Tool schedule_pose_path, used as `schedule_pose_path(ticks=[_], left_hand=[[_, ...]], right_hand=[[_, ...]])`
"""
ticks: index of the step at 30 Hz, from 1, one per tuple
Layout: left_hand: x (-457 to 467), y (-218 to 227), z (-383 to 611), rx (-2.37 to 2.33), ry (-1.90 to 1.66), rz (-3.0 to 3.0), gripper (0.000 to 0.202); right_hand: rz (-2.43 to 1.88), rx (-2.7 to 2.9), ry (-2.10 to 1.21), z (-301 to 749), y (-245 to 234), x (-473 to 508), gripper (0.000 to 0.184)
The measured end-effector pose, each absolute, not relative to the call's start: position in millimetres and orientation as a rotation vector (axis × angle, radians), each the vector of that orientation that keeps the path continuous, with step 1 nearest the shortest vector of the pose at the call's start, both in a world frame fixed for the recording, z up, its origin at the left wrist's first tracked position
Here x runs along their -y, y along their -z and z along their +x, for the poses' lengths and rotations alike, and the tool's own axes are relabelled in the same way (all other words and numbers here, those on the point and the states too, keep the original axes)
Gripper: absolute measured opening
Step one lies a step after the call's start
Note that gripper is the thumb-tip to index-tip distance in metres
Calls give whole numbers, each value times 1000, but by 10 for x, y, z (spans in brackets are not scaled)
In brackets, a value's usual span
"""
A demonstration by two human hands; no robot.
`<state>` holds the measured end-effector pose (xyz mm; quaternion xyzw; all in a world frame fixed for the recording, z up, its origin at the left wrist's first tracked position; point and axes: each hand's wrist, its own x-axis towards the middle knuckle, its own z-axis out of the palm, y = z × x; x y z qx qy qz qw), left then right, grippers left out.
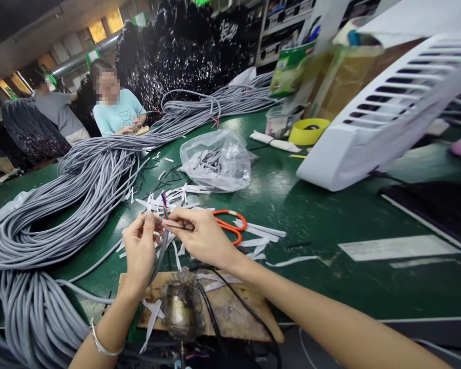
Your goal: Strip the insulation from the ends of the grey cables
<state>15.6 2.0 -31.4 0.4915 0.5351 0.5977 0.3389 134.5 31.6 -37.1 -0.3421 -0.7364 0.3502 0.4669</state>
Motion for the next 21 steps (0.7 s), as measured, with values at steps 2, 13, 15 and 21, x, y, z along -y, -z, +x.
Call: schedule_pose_path(ticks=[2,13,15,21], left_hand=[[-37,326,135,-1354,-1559,1221,38],[-143,184,47,-1154,-1551,541,47],[-170,128,-93,-1146,-1624,361,56],[-121,159,-176,-1148,-1317,818,50]], right_hand=[[-839,1853,-783,1364,367,-315,31],[-770,1982,-560,1353,396,-250,27],[-771,1973,-562,1367,404,-255,27],[-809,1911,-592,1373,397,-281,26]])
